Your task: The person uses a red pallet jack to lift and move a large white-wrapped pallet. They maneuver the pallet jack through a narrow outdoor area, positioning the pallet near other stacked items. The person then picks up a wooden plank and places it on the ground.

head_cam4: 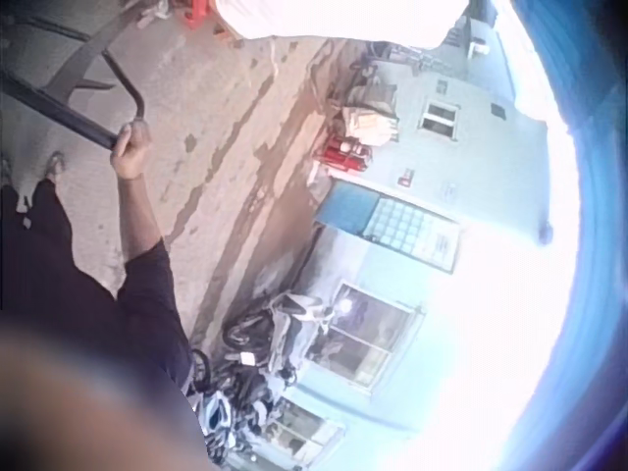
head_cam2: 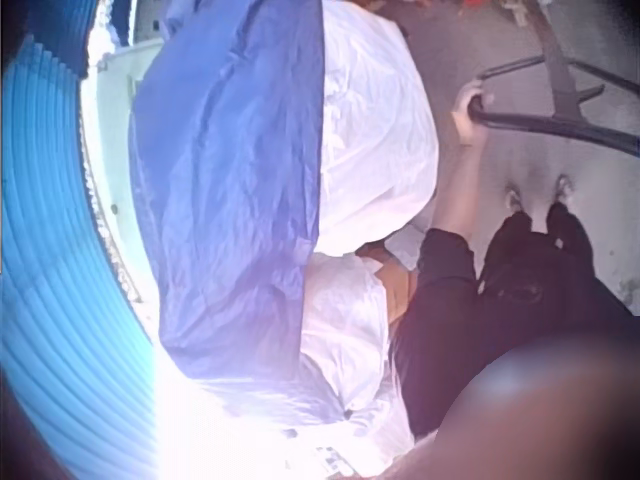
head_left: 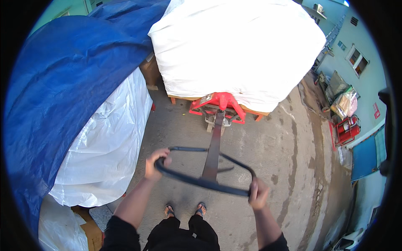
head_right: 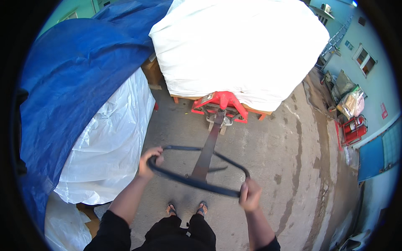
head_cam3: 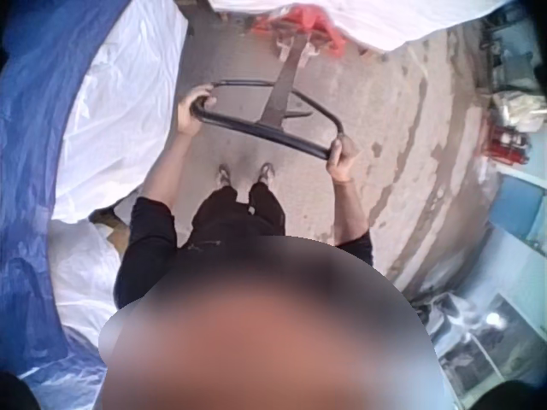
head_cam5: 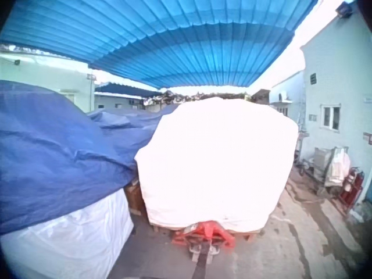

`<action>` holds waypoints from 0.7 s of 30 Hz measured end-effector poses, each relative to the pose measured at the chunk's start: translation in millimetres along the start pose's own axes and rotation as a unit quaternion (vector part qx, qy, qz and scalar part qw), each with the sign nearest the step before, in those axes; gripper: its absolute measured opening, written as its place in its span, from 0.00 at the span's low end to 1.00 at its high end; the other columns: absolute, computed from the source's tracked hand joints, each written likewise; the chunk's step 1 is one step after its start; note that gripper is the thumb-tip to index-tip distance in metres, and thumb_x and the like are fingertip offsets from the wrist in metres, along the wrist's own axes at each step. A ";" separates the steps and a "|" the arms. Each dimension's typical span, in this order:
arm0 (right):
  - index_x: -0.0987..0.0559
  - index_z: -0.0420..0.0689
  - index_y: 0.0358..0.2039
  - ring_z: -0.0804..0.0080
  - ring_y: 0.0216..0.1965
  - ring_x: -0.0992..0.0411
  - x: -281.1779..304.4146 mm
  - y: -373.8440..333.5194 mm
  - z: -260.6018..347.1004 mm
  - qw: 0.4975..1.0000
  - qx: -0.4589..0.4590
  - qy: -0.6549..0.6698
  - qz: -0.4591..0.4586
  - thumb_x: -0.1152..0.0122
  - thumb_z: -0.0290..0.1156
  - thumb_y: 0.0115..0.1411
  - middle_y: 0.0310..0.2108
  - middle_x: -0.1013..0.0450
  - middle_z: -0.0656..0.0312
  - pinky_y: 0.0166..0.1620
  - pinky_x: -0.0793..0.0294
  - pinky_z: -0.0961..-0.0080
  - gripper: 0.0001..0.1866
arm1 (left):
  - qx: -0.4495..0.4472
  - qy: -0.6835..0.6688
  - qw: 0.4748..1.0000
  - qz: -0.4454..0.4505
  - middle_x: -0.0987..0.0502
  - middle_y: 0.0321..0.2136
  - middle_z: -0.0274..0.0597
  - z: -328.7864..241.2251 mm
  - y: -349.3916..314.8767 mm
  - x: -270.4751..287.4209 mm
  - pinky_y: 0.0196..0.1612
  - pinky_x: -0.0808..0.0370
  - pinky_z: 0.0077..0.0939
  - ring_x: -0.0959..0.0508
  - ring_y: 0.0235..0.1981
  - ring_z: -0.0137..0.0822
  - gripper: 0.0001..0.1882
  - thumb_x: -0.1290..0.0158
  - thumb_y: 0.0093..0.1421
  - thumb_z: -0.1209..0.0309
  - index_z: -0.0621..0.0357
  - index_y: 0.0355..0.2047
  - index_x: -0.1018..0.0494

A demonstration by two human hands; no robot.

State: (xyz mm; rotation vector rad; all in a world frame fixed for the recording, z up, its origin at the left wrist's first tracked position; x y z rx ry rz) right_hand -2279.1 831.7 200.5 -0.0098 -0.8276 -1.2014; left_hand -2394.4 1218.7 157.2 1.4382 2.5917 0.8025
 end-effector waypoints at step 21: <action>0.23 0.50 0.24 0.52 0.27 0.23 -92.2 -56.7 47.7 0.865 -0.078 -0.337 0.365 0.38 0.41 0.54 0.22 0.24 0.54 0.40 0.24 0.52 0.09 | -0.166 0.297 0.861 0.378 0.21 0.20 0.41 37.9 -69.6 4.4 0.36 0.24 0.40 0.19 0.27 0.46 0.04 0.47 0.49 0.66 0.49 0.22 0.26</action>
Point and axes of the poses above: each hand's wrist, its own y-axis towards the middle knuckle, its own x-axis out of the back of the hand, z = x × y, the point moved 4 cm from there along y, towards the middle knuckle
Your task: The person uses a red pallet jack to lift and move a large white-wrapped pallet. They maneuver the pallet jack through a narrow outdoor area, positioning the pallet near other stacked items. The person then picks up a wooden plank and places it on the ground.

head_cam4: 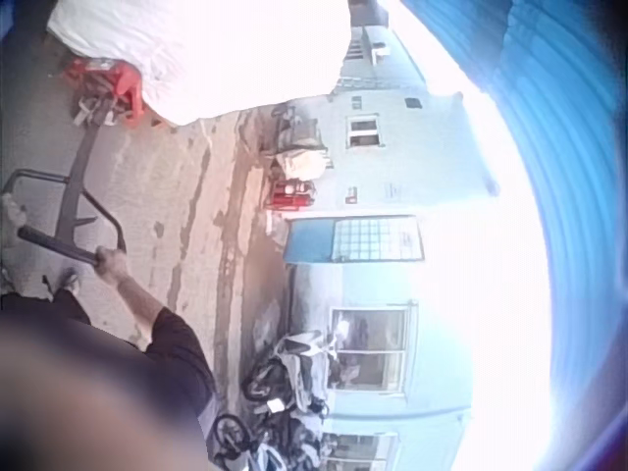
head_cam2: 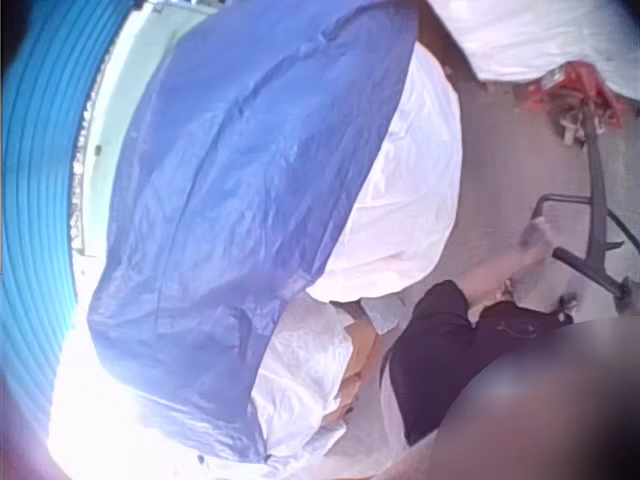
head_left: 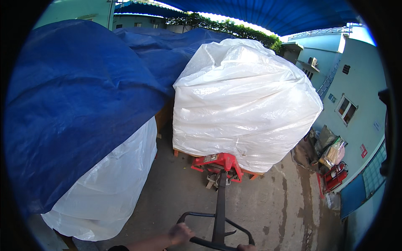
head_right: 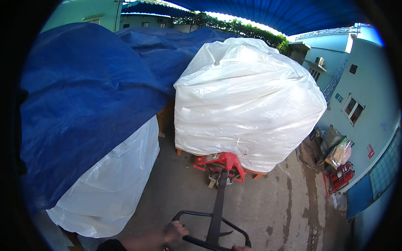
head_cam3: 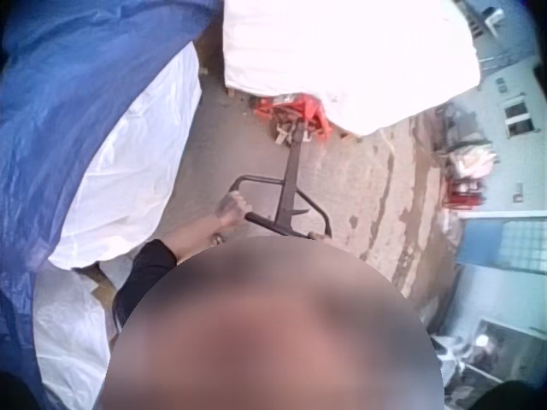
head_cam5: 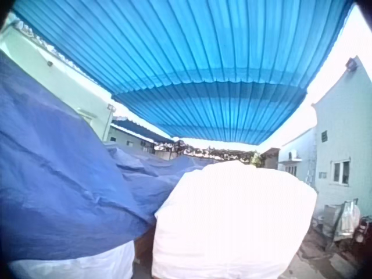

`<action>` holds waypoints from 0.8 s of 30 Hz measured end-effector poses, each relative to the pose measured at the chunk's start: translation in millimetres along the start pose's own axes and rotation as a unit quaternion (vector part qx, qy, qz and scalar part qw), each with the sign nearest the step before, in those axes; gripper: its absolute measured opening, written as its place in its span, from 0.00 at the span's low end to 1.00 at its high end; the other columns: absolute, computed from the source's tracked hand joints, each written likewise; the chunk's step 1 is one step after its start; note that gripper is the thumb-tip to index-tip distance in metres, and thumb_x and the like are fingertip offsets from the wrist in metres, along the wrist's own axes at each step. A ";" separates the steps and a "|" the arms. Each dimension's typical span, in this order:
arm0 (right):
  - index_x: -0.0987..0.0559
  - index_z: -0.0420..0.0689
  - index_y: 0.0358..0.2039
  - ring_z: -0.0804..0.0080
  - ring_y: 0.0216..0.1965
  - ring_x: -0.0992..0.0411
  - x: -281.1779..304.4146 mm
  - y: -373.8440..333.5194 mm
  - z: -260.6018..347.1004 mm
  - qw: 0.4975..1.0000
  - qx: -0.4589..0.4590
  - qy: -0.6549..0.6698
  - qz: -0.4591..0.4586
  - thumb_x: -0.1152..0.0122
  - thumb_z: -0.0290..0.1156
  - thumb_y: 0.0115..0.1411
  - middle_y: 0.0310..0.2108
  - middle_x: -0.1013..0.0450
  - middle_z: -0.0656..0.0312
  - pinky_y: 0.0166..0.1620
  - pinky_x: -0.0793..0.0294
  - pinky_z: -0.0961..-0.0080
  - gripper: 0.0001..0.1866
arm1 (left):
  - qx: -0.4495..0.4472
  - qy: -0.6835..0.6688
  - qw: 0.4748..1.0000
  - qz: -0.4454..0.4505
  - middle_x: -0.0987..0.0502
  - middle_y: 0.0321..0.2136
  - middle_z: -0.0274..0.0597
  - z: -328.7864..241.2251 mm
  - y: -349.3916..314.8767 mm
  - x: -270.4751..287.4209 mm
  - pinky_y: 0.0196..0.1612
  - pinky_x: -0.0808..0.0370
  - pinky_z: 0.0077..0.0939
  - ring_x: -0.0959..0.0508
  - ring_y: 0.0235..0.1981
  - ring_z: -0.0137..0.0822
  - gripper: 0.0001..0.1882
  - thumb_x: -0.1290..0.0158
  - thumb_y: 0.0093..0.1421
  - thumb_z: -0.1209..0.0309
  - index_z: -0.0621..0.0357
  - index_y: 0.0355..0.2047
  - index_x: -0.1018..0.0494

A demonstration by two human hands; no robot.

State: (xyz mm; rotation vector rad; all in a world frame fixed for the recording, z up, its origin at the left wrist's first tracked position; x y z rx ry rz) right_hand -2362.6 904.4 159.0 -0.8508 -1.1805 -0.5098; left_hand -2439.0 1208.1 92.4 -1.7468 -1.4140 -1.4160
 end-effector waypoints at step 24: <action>0.19 0.54 0.35 0.52 0.37 0.21 154.3 68.2 -76.7 0.999 -0.005 -0.013 -0.032 0.41 0.47 0.54 0.30 0.21 0.54 0.42 0.22 0.57 0.14 | 0.066 0.052 0.996 0.024 0.20 0.22 0.48 34.9 148.0 138.0 0.35 0.21 0.43 0.18 0.28 0.50 0.27 0.40 0.49 0.39 0.52 0.25 0.20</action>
Point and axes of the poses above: each hand's wrist, its own y-axis towards the middle knuckle, its own x-axis out of the back of the hand, z = x × y, the point moved 4 cm from there along y, towards the middle knuckle
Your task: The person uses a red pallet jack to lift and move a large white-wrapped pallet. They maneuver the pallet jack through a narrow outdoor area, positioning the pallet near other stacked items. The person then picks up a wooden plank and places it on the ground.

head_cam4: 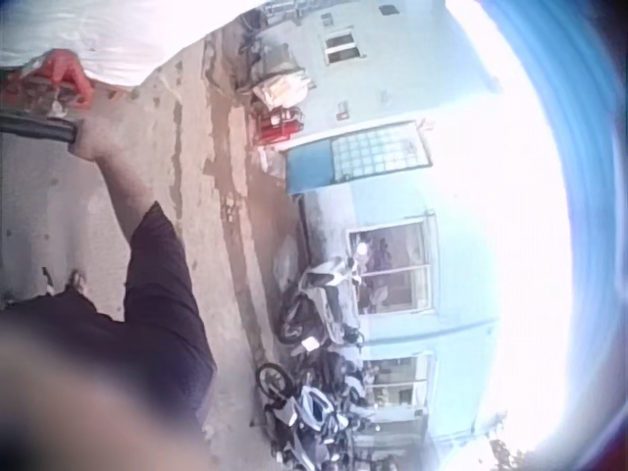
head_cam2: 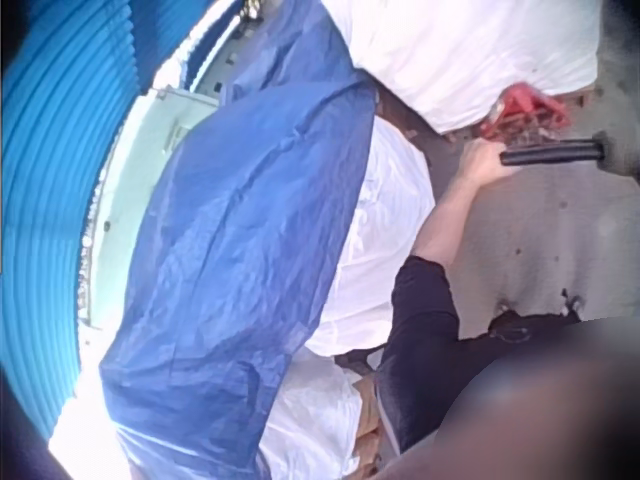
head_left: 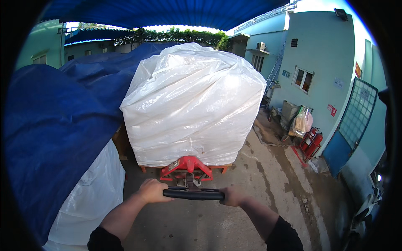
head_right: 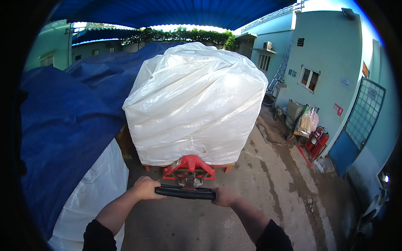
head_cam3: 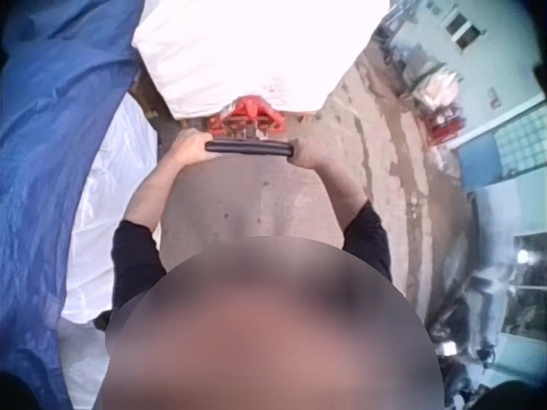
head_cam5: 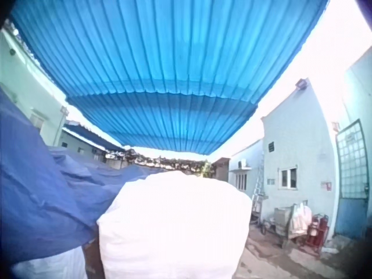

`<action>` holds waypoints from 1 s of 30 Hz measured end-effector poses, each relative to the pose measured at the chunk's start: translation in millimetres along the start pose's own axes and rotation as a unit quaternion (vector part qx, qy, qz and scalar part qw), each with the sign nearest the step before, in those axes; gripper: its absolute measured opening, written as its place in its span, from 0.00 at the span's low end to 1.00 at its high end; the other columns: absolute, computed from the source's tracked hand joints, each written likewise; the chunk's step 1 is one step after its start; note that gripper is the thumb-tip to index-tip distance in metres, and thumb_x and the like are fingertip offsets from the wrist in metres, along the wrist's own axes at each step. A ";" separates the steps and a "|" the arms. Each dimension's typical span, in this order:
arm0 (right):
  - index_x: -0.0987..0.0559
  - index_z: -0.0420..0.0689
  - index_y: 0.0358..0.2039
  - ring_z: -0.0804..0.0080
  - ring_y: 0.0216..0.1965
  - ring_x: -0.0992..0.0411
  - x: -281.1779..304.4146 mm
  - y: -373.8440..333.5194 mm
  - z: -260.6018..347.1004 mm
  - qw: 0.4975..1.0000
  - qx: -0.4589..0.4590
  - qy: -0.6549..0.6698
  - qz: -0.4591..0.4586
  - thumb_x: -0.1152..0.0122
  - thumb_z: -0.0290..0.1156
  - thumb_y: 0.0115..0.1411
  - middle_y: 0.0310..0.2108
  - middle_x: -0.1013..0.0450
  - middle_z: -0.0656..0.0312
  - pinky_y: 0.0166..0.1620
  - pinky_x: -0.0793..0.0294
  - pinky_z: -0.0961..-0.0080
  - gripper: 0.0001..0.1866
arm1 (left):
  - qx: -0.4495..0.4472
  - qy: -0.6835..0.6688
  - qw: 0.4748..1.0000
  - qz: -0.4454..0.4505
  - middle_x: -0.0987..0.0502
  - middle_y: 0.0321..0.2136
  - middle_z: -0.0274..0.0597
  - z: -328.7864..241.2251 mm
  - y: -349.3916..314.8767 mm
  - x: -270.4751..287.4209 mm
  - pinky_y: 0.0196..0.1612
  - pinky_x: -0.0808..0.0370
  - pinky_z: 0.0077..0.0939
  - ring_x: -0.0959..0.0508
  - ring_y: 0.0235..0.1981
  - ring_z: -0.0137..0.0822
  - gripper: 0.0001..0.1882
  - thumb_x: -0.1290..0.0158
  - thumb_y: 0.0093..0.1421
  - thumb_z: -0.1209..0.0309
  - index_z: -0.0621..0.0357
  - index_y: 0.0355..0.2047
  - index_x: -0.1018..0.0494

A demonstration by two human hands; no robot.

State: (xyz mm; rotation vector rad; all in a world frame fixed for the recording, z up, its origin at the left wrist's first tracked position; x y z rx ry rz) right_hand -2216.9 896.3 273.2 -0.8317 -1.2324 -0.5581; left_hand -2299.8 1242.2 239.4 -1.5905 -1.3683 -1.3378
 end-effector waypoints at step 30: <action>0.17 0.55 0.39 0.52 0.39 0.21 7.4 18.8 29.6 0.986 -0.122 -0.109 0.005 0.41 0.52 0.54 0.33 0.20 0.56 0.44 0.22 0.59 0.19 | -0.036 -0.098 0.987 -0.122 0.19 0.24 0.48 26.2 11.1 0.5 0.38 0.22 0.46 0.18 0.31 0.52 0.36 0.49 0.51 0.29 0.52 0.29 0.19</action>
Point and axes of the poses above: each hand's wrist, its own y-axis towards the middle knuckle, its own x-axis out of the back of the hand, z = x × y, the point moved 4 cm from there along y, towards the middle knuckle
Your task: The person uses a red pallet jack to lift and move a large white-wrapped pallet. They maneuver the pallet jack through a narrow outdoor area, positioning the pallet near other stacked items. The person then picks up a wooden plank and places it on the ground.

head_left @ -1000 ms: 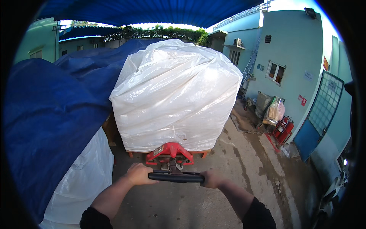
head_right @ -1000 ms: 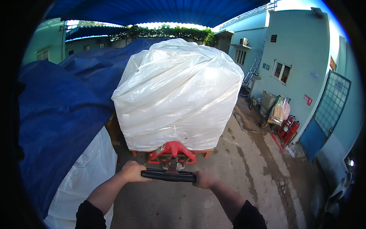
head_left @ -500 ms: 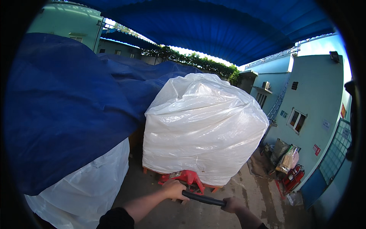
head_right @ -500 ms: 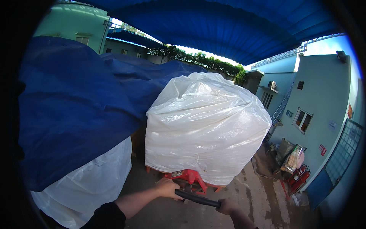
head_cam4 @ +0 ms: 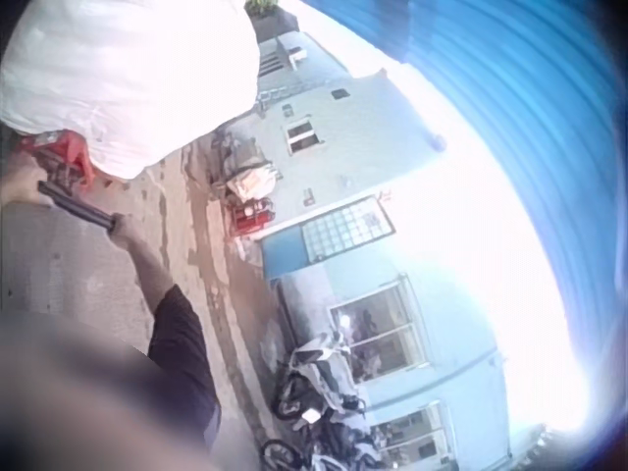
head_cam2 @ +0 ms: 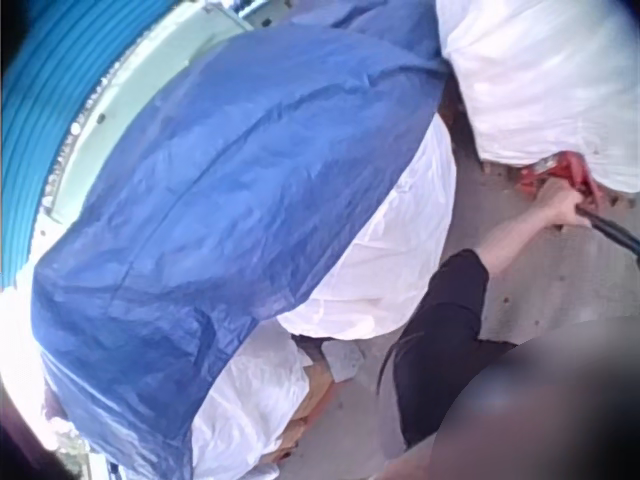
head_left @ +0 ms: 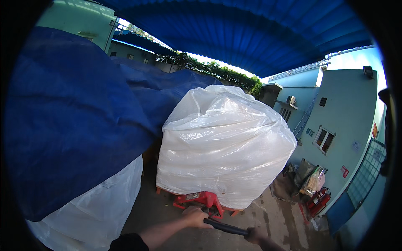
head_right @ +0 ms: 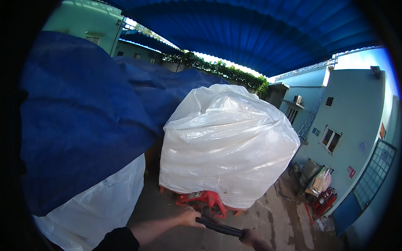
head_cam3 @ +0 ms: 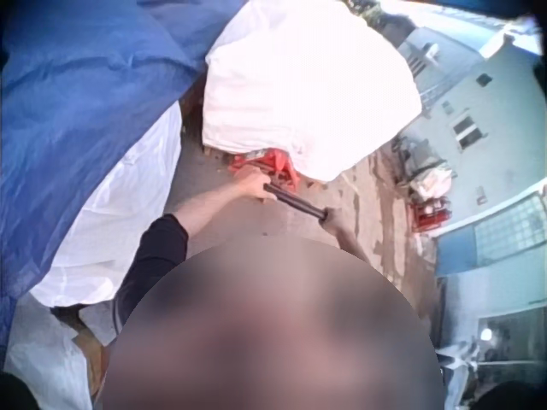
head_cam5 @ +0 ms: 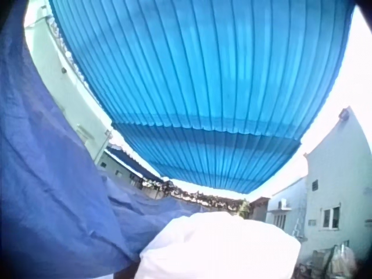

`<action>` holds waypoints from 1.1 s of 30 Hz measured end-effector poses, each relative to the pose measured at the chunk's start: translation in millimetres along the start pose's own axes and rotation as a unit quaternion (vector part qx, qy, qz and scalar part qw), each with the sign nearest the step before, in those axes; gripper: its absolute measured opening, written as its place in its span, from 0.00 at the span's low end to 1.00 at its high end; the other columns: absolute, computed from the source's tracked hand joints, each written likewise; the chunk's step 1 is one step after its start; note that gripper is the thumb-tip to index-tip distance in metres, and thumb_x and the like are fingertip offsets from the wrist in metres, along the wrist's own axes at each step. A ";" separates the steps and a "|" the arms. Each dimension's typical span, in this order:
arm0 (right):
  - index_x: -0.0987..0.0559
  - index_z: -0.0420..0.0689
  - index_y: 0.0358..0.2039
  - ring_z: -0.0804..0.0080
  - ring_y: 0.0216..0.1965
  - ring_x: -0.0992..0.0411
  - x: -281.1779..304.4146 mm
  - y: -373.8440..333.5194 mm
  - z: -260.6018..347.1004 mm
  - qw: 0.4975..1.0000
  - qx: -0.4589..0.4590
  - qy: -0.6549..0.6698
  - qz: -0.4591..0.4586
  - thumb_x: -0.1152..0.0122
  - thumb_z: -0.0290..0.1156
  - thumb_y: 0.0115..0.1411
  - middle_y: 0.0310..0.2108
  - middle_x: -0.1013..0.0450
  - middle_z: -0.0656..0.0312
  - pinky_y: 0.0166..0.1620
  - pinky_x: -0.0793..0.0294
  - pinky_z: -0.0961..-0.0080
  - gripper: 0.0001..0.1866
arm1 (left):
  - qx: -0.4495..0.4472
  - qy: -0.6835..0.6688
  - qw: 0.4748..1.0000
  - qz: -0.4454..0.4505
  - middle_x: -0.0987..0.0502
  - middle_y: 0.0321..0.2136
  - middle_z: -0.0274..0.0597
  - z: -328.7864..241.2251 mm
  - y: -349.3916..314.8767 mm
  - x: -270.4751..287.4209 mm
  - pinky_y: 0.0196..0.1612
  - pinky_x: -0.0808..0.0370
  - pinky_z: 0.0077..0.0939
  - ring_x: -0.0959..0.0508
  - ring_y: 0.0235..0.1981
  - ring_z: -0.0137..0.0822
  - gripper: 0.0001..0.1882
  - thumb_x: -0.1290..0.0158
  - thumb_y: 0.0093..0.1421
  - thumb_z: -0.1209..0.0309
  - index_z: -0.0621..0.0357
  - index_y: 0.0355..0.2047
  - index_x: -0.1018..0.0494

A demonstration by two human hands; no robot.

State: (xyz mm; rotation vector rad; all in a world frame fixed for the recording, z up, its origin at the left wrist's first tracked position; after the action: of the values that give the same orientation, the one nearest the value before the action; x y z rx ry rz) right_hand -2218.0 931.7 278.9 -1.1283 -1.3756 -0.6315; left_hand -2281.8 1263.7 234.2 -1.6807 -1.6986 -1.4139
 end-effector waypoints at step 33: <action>0.18 0.54 0.37 0.54 0.33 0.20 5.5 -18.5 17.9 0.998 -0.016 0.061 -0.005 0.43 0.41 0.57 0.30 0.20 0.56 0.39 0.20 0.59 0.11 | 0.051 -0.061 0.993 -0.086 0.25 0.15 0.47 2.7 -21.7 4.2 0.29 0.26 0.44 0.22 0.20 0.50 0.27 0.44 0.58 0.43 0.54 0.18 0.25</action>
State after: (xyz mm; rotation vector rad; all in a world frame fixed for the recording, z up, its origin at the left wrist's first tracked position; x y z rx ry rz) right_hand -2241.3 941.8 285.7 -1.0904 -1.2722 -0.7208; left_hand -2301.3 1272.6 228.1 -1.6265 -1.9910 -1.2953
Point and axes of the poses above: each hand's wrist, its own y-axis towards the middle knuckle, its own x-axis out of the back of the hand, z = x × y, the point moved 4 cm from there along y, towards the middle knuckle
